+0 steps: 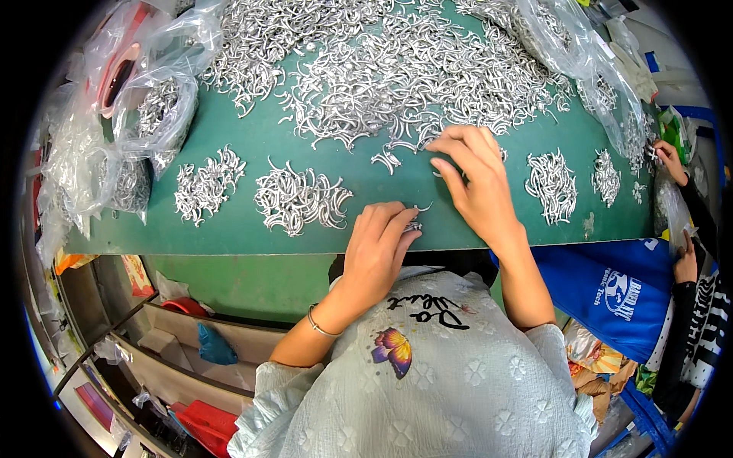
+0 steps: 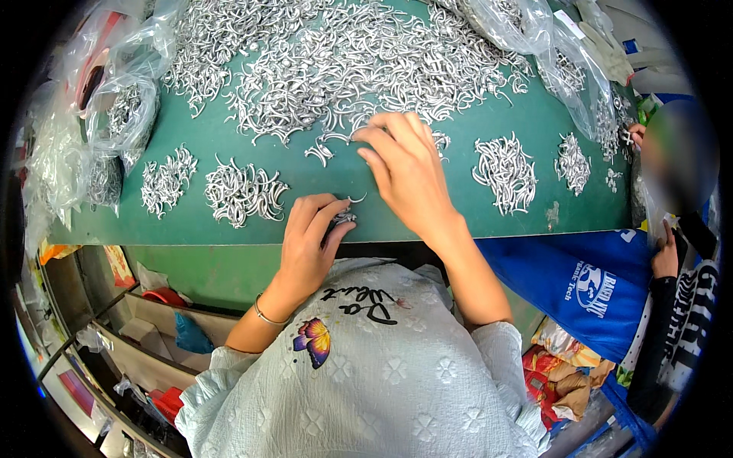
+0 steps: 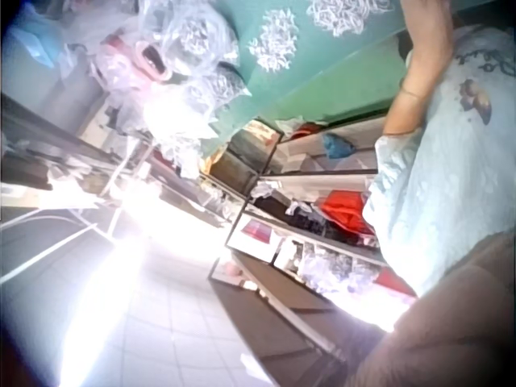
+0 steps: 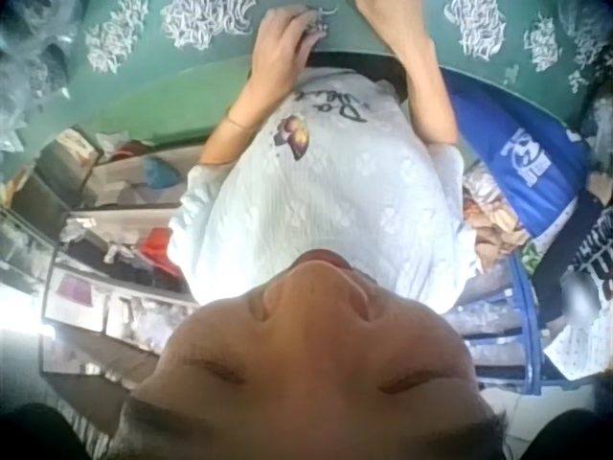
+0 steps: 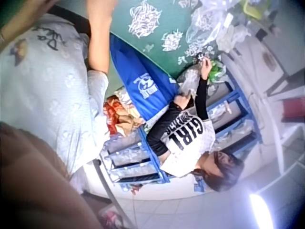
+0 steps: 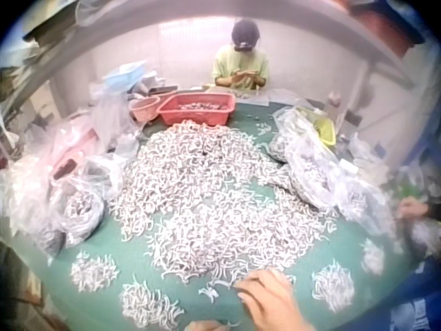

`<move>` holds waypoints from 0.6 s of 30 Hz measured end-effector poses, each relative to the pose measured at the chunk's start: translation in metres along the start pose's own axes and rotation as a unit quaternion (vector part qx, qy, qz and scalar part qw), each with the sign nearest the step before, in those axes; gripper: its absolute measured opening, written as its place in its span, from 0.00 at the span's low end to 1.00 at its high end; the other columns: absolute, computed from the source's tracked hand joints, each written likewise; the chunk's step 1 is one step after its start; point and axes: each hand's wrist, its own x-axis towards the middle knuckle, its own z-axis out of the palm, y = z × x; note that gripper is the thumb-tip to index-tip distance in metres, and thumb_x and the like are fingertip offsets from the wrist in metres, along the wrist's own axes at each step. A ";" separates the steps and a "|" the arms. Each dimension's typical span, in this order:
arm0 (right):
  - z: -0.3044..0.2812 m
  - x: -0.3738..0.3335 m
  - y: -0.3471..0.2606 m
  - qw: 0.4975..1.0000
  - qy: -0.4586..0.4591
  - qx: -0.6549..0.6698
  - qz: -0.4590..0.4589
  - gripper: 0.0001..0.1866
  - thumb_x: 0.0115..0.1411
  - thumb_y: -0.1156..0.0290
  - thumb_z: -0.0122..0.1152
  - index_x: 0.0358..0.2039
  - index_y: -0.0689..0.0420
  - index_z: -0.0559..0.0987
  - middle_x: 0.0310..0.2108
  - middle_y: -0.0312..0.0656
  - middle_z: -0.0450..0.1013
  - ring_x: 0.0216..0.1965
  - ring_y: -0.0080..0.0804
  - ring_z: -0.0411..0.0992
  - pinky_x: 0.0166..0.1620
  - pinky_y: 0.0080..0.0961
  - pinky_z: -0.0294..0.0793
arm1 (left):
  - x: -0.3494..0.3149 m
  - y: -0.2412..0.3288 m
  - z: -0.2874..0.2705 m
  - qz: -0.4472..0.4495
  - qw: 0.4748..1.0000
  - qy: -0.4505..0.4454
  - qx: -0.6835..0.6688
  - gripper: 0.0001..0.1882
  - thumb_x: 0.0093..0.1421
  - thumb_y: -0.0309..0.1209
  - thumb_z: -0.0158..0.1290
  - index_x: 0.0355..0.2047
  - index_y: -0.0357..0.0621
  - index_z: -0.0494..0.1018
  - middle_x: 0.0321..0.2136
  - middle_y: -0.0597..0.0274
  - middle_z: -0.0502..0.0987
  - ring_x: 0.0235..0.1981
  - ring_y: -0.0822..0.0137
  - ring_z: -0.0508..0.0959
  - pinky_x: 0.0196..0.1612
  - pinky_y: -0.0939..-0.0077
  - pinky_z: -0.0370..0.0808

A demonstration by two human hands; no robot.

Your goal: The person sorts small curved metal pieces by hand on a green table, moving them from a central pile into smaller groups and then placing a handful into a plastic bag.

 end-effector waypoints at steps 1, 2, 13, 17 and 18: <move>0.002 0.000 0.002 0.999 -0.012 -0.036 0.003 0.09 0.50 0.78 0.63 0.34 0.57 0.77 0.38 0.40 0.70 0.40 0.40 0.67 0.43 0.33 0.65 | -0.001 -0.001 0.001 -0.005 1.000 0.005 -0.004 0.21 0.46 0.20 0.63 0.42 0.36 0.73 0.38 0.54 0.72 0.37 0.54 0.71 0.40 0.64 0.69; 0.003 -0.001 0.004 0.997 -0.024 -0.072 0.007 0.10 0.50 0.78 0.63 0.35 0.57 0.77 0.38 0.39 0.70 0.41 0.40 0.67 0.43 0.33 0.65 | -0.001 -0.001 0.002 -0.010 1.000 0.009 -0.009 0.21 0.46 0.20 0.63 0.42 0.36 0.73 0.37 0.54 0.72 0.37 0.54 0.71 0.41 0.64 0.69; -0.064 -0.057 -0.001 0.982 -0.039 -0.131 0.131 0.11 0.48 0.76 0.66 0.35 0.59 0.77 0.39 0.42 0.70 0.40 0.43 0.66 0.44 0.35 0.64 | 0.031 0.010 0.002 -0.014 0.995 -0.043 0.089 0.10 0.49 0.22 0.60 0.33 0.40 0.74 0.32 0.60 0.70 0.33 0.58 0.69 0.36 0.67 0.63; -0.059 -0.068 0.003 0.981 -0.064 -0.127 0.131 0.11 0.48 0.76 0.66 0.34 0.59 0.77 0.38 0.42 0.69 0.40 0.42 0.66 0.44 0.35 0.64 | 0.038 0.011 0.009 -0.006 0.993 -0.044 0.108 0.08 0.50 0.21 0.59 0.31 0.40 0.73 0.32 0.61 0.70 0.33 0.58 0.69 0.36 0.67 0.63; -0.061 -0.070 0.005 0.983 -0.071 -0.108 0.129 0.11 0.48 0.76 0.66 0.34 0.60 0.76 0.37 0.42 0.69 0.40 0.43 0.66 0.43 0.35 0.65 | 0.038 0.011 0.012 -0.003 0.993 -0.039 0.112 0.07 0.50 0.21 0.58 0.31 0.40 0.73 0.32 0.60 0.70 0.33 0.58 0.69 0.36 0.67 0.63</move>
